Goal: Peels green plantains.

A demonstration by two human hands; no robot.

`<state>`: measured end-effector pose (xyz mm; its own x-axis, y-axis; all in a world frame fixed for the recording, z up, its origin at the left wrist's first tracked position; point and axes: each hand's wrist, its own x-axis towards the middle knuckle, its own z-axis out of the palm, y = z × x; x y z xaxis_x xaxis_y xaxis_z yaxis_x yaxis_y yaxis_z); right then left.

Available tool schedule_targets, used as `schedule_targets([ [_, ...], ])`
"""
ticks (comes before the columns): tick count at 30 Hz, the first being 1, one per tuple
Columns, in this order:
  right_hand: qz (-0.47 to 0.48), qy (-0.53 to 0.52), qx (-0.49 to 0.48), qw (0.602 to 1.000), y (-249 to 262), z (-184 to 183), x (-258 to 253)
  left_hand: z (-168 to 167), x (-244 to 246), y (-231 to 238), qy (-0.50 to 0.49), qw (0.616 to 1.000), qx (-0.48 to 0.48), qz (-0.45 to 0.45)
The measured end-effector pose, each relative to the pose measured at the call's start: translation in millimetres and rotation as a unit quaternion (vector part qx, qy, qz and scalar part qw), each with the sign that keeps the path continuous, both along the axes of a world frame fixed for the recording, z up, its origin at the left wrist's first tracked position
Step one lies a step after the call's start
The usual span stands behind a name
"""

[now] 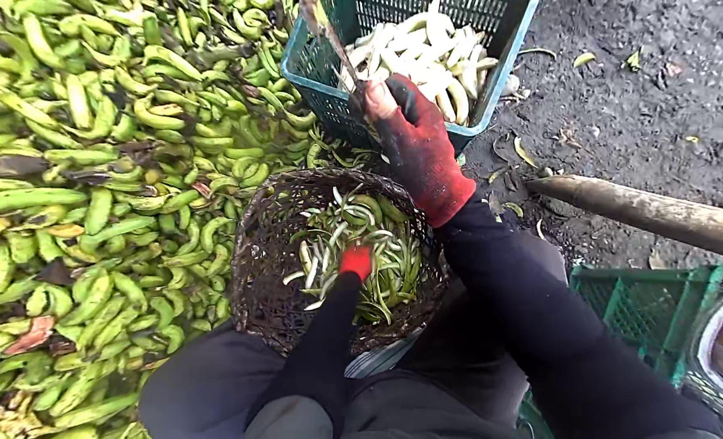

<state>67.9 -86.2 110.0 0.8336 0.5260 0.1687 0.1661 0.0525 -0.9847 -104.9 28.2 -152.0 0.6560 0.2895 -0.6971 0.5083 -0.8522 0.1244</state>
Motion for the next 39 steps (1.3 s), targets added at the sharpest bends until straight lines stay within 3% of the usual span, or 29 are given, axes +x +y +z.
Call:
schedule_targets([
  [2,0.002,-0.003,0.0,1.0,-2,0,0,-1,-16,10,0.068,0.997,0.012,-0.046],
  [7,0.008,-0.007,-0.021,1.0,7,-2,-2,23,-37,26,0.129,0.979,0.032,-0.155],
  [10,0.023,-0.009,-0.027,0.999,16,-5,-6,33,-56,40,0.111,0.979,0.043,-0.164],
  [13,0.035,-0.009,-0.027,0.999,25,-6,-9,55,-70,57,0.028,0.991,0.038,-0.125],
  [18,0.067,0.003,-0.053,0.996,35,-9,-12,135,-88,74,-0.064,0.997,0.039,-0.037],
  [22,0.087,0.026,-0.063,0.994,40,-15,-18,192,-99,89,-0.192,0.978,0.048,0.065],
  [24,0.096,0.031,-0.065,0.993,44,-18,-22,205,-102,92,-0.197,0.973,0.072,0.097],
  [27,0.111,0.043,-0.073,0.99,47,-22,-26,198,-95,84,-0.158,0.976,0.1,0.11],
  [34,0.095,0.053,-0.076,0.991,36,-20,-23,133,-63,56,-0.125,0.982,0.005,0.139],
  [37,0.097,0.062,-0.065,0.991,27,-20,-16,128,-63,60,-0.169,0.953,-0.096,0.232],
  [39,0.092,0.075,-0.054,0.992,24,-23,-12,141,-66,61,-0.236,0.932,-0.115,0.249],
])
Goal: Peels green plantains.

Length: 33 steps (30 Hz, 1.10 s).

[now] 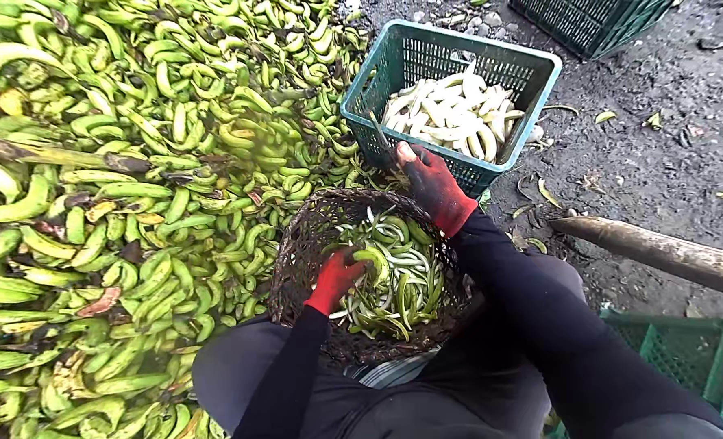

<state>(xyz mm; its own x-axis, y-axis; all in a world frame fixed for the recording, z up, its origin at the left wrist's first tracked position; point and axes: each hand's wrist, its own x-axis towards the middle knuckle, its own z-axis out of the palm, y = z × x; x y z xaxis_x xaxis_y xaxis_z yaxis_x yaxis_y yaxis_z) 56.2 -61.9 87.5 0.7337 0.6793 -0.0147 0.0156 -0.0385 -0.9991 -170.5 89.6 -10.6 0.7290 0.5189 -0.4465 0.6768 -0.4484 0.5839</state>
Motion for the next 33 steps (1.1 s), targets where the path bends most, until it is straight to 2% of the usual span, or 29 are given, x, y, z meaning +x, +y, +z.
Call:
schedule_targets([
  [2,-0.004,0.011,0.01,1.0,-2,-1,2,32,-4,-2,-0.069,0.996,0.062,0.01],
  [4,-0.002,0.014,0.002,1.0,-4,-4,2,75,-14,-3,-0.169,0.975,0.141,0.025],
  [6,0.007,-0.002,-0.022,1.0,-8,-11,-1,121,-29,-2,-0.315,0.927,0.193,0.069],
  [7,0.009,-0.011,-0.038,0.999,-8,-17,-4,144,-35,0,-0.41,0.886,0.2,0.086],
  [9,0.018,-0.013,-0.069,0.997,-8,-31,-15,186,-40,5,-0.567,0.806,0.156,0.07],
  [10,0.025,-0.011,-0.087,0.996,-7,-38,-23,206,-41,3,-0.589,0.798,0.116,0.039],
  [12,0.028,0.005,-0.123,0.992,-6,-45,-43,225,-36,-4,-0.564,0.826,0.007,0.003],
  [14,0.005,0.023,-0.133,0.991,-13,-49,-71,212,-21,-6,-0.486,0.87,-0.075,0.027],
  [16,-0.029,0.014,-0.092,0.995,-29,-54,-104,182,-5,0,-0.398,0.911,-0.067,0.089],
  [18,-0.02,-0.02,-0.047,0.999,-50,-59,-134,149,6,14,-0.361,0.92,-0.035,0.146],
  [20,0.027,-0.013,-0.053,0.998,-64,-58,-161,122,11,24,-0.349,0.913,-0.034,0.208],
  [22,0.073,0.04,-0.067,0.994,-63,-59,-183,101,8,23,-0.356,0.892,-0.056,0.274],
  [26,0.085,0.088,-0.081,0.989,-27,-62,-196,81,-2,11,-0.396,0.805,-0.164,0.41],
  [28,0.069,0.081,-0.081,0.991,-6,-61,-193,79,-4,5,-0.387,0.801,-0.155,0.43],
  [31,0.059,0.088,-0.082,0.991,17,-53,-189,80,-12,1,-0.378,0.821,-0.121,0.411],
  [33,0.063,0.095,-0.093,0.989,24,-50,-188,79,-14,-1,-0.394,0.812,-0.117,0.414],
])
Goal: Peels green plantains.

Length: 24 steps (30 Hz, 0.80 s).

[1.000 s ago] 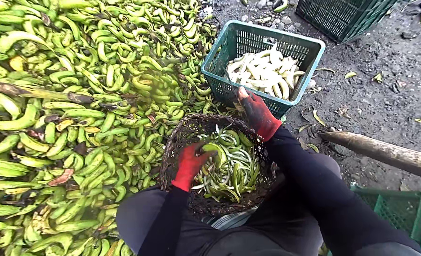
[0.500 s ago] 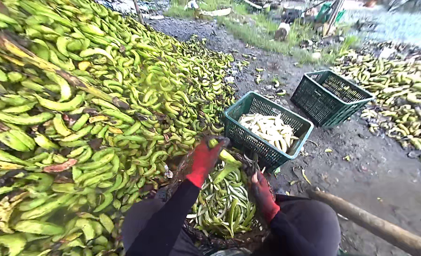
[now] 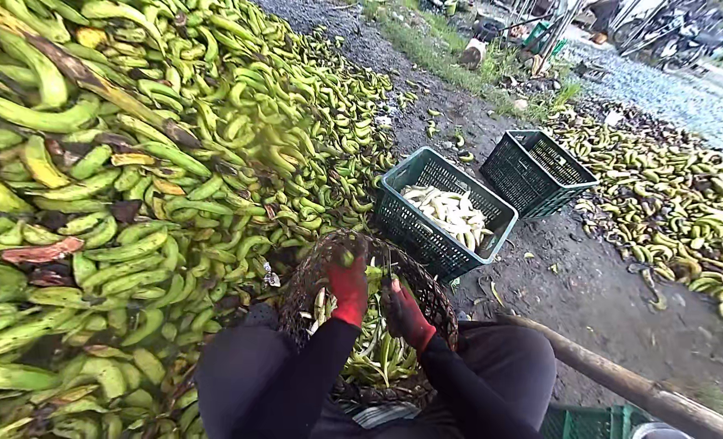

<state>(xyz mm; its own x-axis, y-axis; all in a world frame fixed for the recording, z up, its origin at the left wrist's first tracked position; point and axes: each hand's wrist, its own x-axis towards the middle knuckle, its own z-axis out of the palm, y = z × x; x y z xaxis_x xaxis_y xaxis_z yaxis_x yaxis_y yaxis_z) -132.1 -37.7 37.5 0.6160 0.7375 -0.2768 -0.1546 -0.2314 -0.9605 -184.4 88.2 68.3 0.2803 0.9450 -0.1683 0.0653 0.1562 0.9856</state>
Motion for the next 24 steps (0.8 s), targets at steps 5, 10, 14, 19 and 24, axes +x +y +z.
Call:
schedule_targets([
  [5,-0.021,0.001,-0.007,1.0,4,-9,-10,6,-1,-4,-0.02,1.0,0.01,-0.007],
  [10,0.045,0.047,-0.084,0.994,-40,-55,-28,24,-8,15,-0.084,0.996,-0.029,-0.033],
  [14,0.017,-0.092,-0.09,0.992,-48,-20,2,-2,-6,28,-0.071,0.987,-0.083,-0.117],
  [19,0.201,-0.394,-0.168,0.881,-27,31,51,-3,-6,12,-0.099,0.974,-0.127,-0.16],
  [24,0.209,-0.406,-0.194,0.868,-12,35,56,-4,-6,7,-0.157,0.952,-0.2,-0.173],
])
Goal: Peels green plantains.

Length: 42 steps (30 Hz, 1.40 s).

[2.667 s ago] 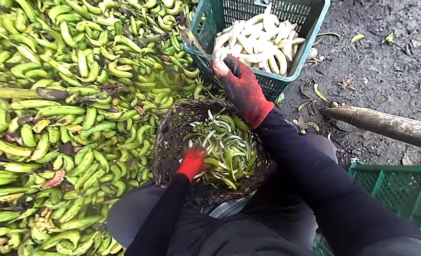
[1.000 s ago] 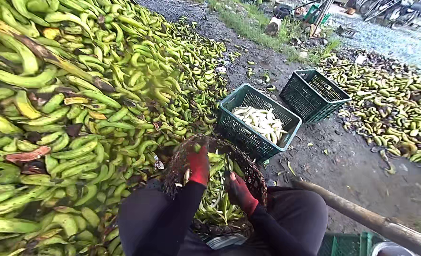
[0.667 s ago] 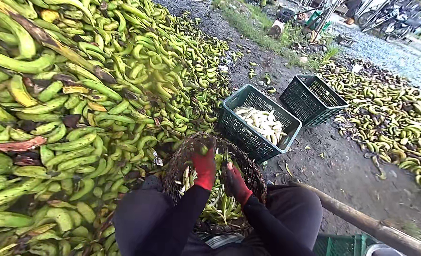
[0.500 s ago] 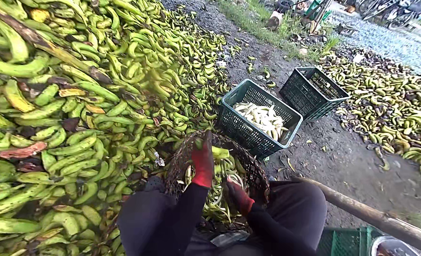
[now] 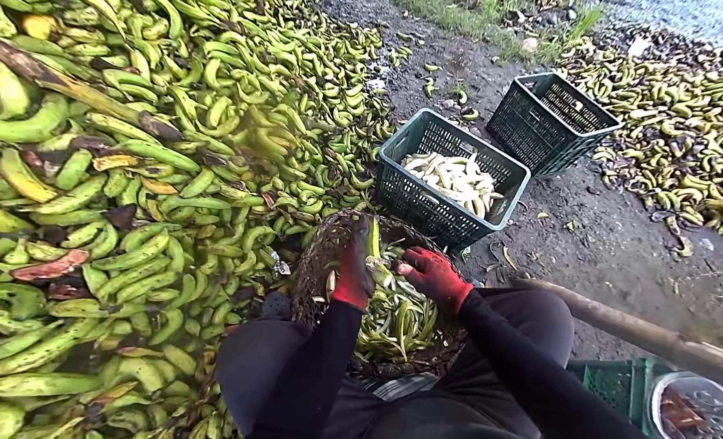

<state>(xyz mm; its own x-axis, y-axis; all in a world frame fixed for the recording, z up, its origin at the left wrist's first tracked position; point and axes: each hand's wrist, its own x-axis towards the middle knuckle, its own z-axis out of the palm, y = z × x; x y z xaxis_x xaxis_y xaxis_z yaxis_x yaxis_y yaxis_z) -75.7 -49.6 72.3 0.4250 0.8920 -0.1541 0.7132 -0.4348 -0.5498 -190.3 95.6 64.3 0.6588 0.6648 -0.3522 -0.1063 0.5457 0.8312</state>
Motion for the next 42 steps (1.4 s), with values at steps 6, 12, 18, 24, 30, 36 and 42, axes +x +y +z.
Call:
schedule_targets([
  [6,-0.202,-0.051,0.056,0.976,35,-23,34,-8,4,-23,0.01,0.999,-0.024,-0.034],
  [12,-0.024,0.001,0.018,1.0,3,3,-3,-10,0,13,-0.014,0.998,0.032,0.056],
  [18,-0.136,-0.079,0.037,0.987,25,-12,32,-3,0,-23,-0.033,0.997,-0.055,-0.046],
  [24,-0.086,-0.018,0.014,0.996,18,-3,-1,-15,6,7,0.049,0.985,0.072,0.15],
  [30,-0.071,0.0,0.009,0.997,21,-3,6,-7,6,-5,0.009,0.996,0.033,0.078],
  [36,-0.137,-0.033,0.033,0.989,39,-7,35,-5,8,-19,0.029,0.999,0.012,0.03],
  [42,-0.093,-0.075,0.02,0.993,20,4,-28,-15,10,18,0.03,0.98,0.013,0.198],
])
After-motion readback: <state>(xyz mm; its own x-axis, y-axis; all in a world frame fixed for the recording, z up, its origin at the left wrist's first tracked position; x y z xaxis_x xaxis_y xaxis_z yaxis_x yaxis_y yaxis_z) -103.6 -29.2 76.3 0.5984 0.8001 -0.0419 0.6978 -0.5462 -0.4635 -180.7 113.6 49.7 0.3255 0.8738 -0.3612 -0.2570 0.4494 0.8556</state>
